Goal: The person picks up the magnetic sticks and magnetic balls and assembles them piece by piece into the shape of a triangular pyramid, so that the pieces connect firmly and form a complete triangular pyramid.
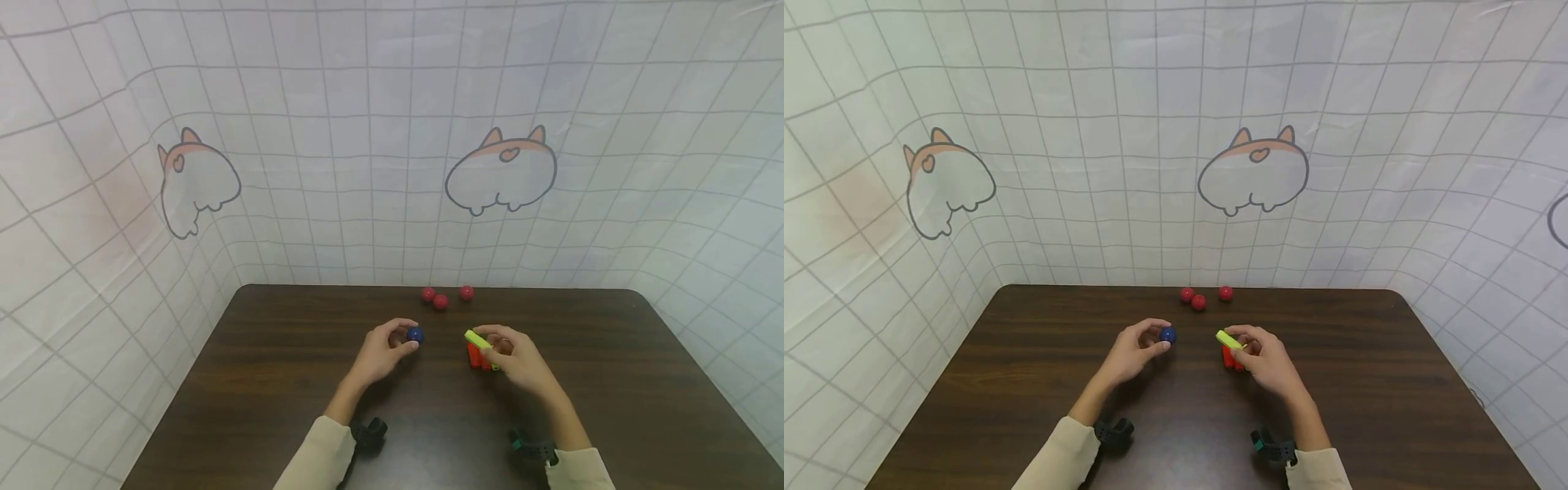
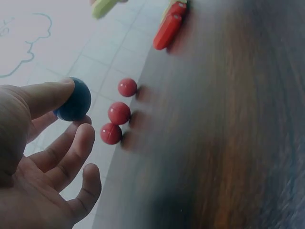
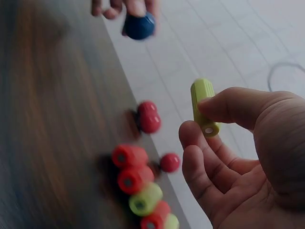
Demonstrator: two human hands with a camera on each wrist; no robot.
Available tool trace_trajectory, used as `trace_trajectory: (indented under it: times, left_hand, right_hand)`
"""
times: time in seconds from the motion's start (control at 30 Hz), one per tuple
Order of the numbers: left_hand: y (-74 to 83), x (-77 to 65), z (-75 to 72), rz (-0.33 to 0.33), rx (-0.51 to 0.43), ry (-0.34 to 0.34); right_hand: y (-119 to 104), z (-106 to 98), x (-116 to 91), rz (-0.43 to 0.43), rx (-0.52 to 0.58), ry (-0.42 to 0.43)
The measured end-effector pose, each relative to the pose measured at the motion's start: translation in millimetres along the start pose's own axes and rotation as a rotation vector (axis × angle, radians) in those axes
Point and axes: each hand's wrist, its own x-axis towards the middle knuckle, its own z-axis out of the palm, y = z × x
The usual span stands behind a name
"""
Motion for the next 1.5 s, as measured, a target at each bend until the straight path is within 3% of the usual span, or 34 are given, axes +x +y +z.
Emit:
trace_trajectory:
  times: [0.27, 0.67, 0.9, 1.2, 1.5]
  left_hand:
    - [4.6, -2.4, 8.4, 0.033, -0.015, -0.039]
    - [13.4, -5.7, 14.6, 0.027, 0.002, -0.131]
    - [17.0, -7.4, 10.7, 0.027, 0.030, -0.160]
    - [18.1, -8.7, 4.1, 0.055, 0.048, -0.266]
    - [18.5, -11.2, -2.8, 0.046, 0.087, -0.286]
  right_hand:
    - [-7, 26, 2, -0.058, 0.019, -0.037]
    - [-12, 35, 4, -0.039, -0.011, -0.080]
    - [-10, 36, 4, -0.035, -0.018, -0.084]
    - [-9, 38, 4, -0.058, -0.009, -0.075]
    - [-10, 41, 3, -0.054, 0.031, -0.070]
